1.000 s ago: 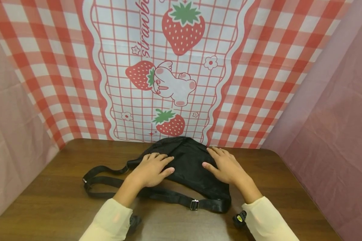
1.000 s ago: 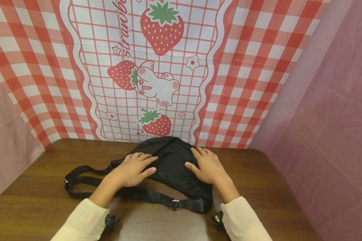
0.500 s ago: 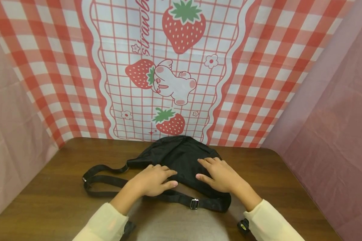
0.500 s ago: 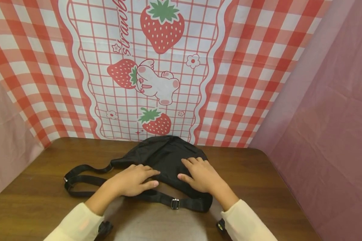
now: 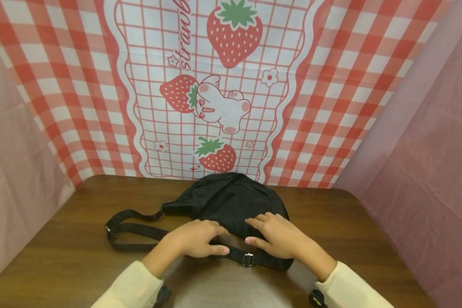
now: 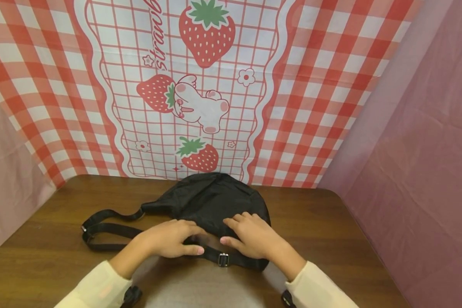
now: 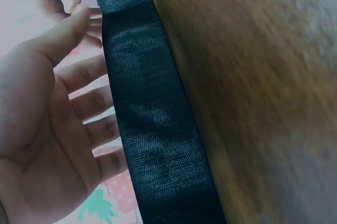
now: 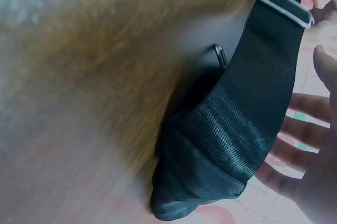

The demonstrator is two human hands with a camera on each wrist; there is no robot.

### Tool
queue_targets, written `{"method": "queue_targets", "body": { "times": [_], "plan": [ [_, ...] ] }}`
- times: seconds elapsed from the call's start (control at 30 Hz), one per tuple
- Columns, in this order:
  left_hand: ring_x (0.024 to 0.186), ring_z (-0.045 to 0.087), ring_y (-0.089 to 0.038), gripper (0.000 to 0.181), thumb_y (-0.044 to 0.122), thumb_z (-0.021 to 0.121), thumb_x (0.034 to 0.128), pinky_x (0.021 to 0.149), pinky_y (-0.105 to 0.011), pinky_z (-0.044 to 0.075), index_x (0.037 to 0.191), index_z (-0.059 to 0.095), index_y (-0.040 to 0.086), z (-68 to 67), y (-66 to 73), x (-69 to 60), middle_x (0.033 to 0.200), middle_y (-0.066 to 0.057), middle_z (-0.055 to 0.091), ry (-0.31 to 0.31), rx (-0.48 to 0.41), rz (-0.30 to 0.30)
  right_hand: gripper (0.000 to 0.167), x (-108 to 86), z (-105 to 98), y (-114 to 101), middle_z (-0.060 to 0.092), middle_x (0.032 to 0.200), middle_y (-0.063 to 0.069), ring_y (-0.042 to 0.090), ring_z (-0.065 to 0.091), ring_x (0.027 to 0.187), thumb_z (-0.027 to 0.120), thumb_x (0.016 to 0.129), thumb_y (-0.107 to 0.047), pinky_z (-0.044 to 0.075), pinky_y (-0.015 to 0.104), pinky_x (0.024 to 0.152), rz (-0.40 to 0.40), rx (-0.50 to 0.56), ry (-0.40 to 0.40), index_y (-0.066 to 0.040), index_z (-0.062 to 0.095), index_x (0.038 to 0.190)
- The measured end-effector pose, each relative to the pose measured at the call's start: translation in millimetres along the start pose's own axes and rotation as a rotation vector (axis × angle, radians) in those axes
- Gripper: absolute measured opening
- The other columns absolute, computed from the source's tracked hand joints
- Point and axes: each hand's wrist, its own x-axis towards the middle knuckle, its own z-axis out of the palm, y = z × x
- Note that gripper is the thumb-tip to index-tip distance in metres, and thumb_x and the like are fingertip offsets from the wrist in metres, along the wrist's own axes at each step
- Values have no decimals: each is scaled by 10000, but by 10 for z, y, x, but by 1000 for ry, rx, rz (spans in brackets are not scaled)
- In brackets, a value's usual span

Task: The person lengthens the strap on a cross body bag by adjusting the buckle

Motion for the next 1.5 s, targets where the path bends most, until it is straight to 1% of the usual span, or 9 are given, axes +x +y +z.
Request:
{"method": "queue_targets", "body": {
  "times": [0.23, 0.37, 0.5, 0.67, 0.83, 1.0, 1.1, 1.23, 1.5],
  "plan": [
    [1144, 640, -123, 356, 401, 686, 987, 973, -359, 530, 1269, 695, 184, 42, -25, 42, 1234, 72, 681, 2, -11, 49, 611, -45, -9, -79, 683, 1244, 20, 194, 641, 1128, 463, 1036, -595, 541, 422, 942, -49, 123, -45, -119, 648, 1370],
    [876, 632, -27, 43, 248, 692, 999, 791, -242, 542, 1017, 697, 210, 61, -41, 69, 973, 148, 668, 19, -59, 101, 499, -60, 13, -96, 701, 1165, -21, 120, 645, 1057, 598, 1004, -530, 550, 349, 894, -98, 217, -60, -121, 708, 1269],
    [704, 533, 0, 105, 172, 675, 1007, 662, -198, 484, 912, 659, 215, 57, -36, 81, 823, 169, 578, 30, -92, 125, 280, -70, 34, -92, 692, 1042, -94, 40, 626, 941, 724, 965, -392, 541, 264, 812, -127, 278, -74, -157, 749, 1117],
    [680, 507, -3, 132, 169, 663, 1014, 639, -204, 468, 892, 643, 217, 50, -38, 81, 796, 165, 559, 31, -104, 118, 62, -66, 60, -63, 650, 952, -177, -35, 593, 865, 714, 988, -262, 530, 219, 753, -134, 326, -81, -205, 736, 1000],
    [696, 526, -5, 116, 173, 649, 1024, 658, -214, 482, 914, 658, 207, 42, -54, 95, 817, 157, 580, 35, -111, 109, 42, -45, 68, -9, 652, 954, -178, -30, 600, 874, 687, 1005, -197, 539, 235, 771, -136, 397, -62, -207, 725, 991],
    [936, 637, -44, 106, 221, 649, 1029, 824, -258, 540, 1109, 701, 173, 15, -31, 105, 1055, 101, 684, 59, -102, 99, 68, -24, 36, 56, 651, 946, -174, -9, 605, 868, 661, 1020, -182, 537, 251, 786, -130, 450, -30, -211, 717, 996],
    [1089, 640, -98, 279, 298, 676, 1013, 906, -311, 542, 1259, 669, 165, 2, 0, 117, 1201, 51, 678, 104, -98, 85, 74, -6, -3, 96, 655, 921, -170, 3, 599, 839, 655, 1024, -191, 532, 252, 761, -129, 488, 5, -214, 714, 985],
    [1109, 609, -112, 480, 414, 734, 956, 926, -353, 528, 1366, 612, 198, -24, 58, 132, 1215, 59, 643, 189, -67, 80, 78, 18, -54, 153, 671, 885, -134, 31, 584, 807, 661, 1021, -197, 522, 257, 723, -113, 572, 53, -204, 719, 970],
    [1151, 581, -122, 543, 420, 826, 875, 948, -334, 517, 1323, 628, 186, -73, 138, 197, 1254, 66, 627, 396, -4, 133, 80, 86, -157, 249, 668, 875, -52, 88, 577, 807, 658, 1019, -170, 509, 265, 718, -30, 746, 102, -147, 727, 986]
  ]
}}
